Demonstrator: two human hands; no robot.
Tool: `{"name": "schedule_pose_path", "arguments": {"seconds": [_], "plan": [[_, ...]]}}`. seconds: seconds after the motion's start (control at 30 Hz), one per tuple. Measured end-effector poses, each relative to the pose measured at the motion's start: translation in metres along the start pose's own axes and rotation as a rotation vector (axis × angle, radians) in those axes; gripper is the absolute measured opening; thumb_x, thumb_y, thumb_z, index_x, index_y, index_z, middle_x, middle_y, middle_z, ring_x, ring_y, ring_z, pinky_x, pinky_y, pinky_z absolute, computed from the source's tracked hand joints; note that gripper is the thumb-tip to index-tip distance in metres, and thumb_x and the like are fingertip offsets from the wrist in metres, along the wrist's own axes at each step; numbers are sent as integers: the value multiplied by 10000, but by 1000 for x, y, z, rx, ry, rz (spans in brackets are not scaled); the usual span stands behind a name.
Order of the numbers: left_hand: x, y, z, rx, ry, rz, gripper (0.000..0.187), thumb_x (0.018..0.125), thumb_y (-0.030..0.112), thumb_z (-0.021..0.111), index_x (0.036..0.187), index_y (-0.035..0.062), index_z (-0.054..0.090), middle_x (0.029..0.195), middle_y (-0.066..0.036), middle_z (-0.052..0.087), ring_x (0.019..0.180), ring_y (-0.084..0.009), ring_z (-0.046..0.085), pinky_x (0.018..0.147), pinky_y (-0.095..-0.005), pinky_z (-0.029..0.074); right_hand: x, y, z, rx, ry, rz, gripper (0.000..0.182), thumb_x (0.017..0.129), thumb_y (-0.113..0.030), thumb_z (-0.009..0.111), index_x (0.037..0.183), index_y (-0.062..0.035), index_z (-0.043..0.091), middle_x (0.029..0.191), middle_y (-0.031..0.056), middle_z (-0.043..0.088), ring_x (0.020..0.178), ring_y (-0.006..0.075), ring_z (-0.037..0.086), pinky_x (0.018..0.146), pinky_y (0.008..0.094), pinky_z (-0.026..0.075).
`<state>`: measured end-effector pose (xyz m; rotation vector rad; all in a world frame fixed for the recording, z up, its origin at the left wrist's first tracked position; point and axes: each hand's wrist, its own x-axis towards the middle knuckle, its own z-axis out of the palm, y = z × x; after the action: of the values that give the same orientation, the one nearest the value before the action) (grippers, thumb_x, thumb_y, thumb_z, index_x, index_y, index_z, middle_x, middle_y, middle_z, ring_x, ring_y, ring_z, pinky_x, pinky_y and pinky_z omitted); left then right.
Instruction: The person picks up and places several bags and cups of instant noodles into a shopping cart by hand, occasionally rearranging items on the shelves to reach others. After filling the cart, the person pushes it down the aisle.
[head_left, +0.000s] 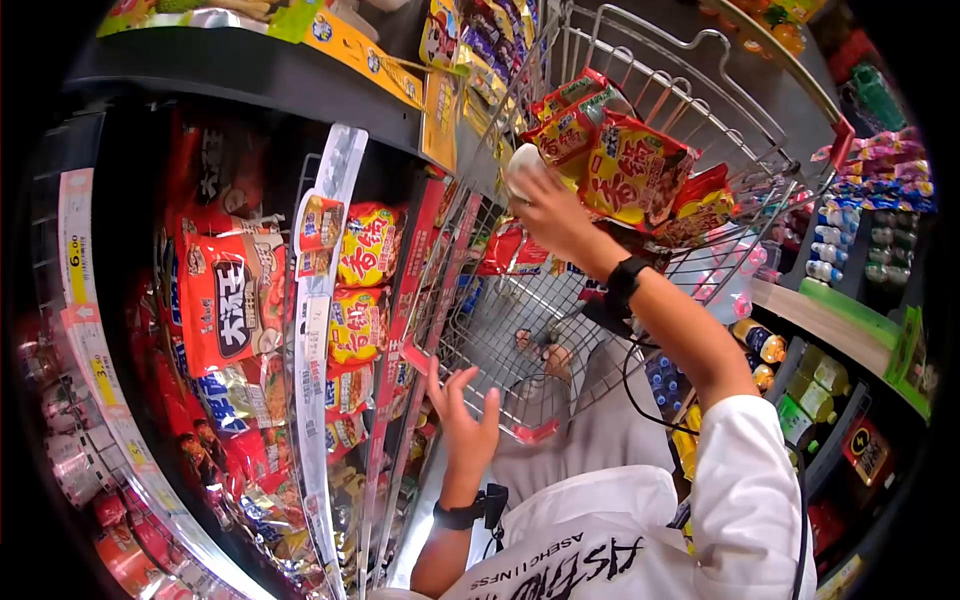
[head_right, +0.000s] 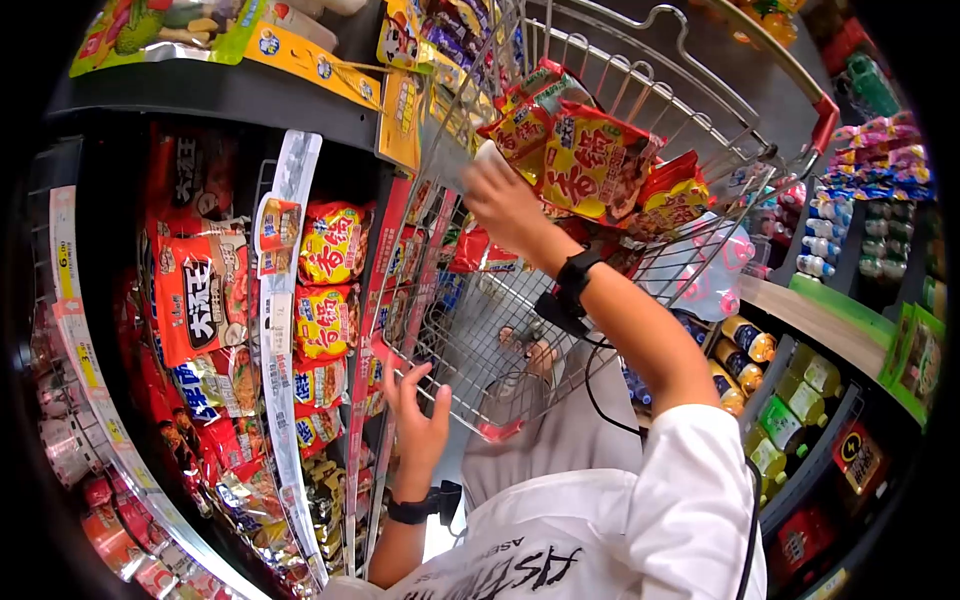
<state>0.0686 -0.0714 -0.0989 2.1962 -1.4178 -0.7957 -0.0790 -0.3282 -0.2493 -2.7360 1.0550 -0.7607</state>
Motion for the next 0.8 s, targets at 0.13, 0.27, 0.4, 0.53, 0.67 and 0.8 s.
{"name": "schedule_pose_path", "arguments": {"seconds": [0.13,0.27,0.4,0.53,0.67,0.8], "plan": [[-5,3,20,-36,-13,-21,362,837,199,629,1153,54,527,1449,-227,211,1340,-370,233,1070,-464,231,50,46,-32,-546,74,401,517,662,-183,718,1144,-75,564,1284,149,471,1219,339,419,1048,580,235],[-7,5,37,82,-20,22,384,816,146,636,1154,19,502,1445,-228,193,1141,-319,465,994,-428,346,64,92,-44,-370,-332,404,935,378,-529,838,1153,-95,546,1228,132,504,1181,308,435,1017,553,238],[5,-2,55,84,-54,-61,386,823,147,632,1162,22,497,1445,-241,192,1306,-379,296,1047,-472,277,63,122,-13,-525,-108,189,1082,419,-488,857,1335,-108,423,1207,120,509,1088,306,519,826,432,416],[44,-2,54,50,17,-36,379,840,126,634,1177,12,502,1461,-164,218,1266,-286,393,996,-390,385,126,85,-87,-356,-1261,436,646,629,-563,735,995,-40,641,1024,94,631,1060,219,561,851,378,452],[104,-12,29,-6,183,206,382,872,77,581,1221,-6,449,1448,-171,253,1239,-277,434,1028,-375,371,66,103,-66,-277,-569,-25,559,661,-429,750,1003,-2,632,930,104,623,995,249,553,727,369,448],[162,-7,8,-59,293,253,358,853,126,604,1170,0,496,1346,-207,418,1229,-328,439,997,-404,368,64,73,-88,-365,-725,29,391,713,-234,703,1021,-11,615,993,121,584,931,229,554,699,358,420]]}}
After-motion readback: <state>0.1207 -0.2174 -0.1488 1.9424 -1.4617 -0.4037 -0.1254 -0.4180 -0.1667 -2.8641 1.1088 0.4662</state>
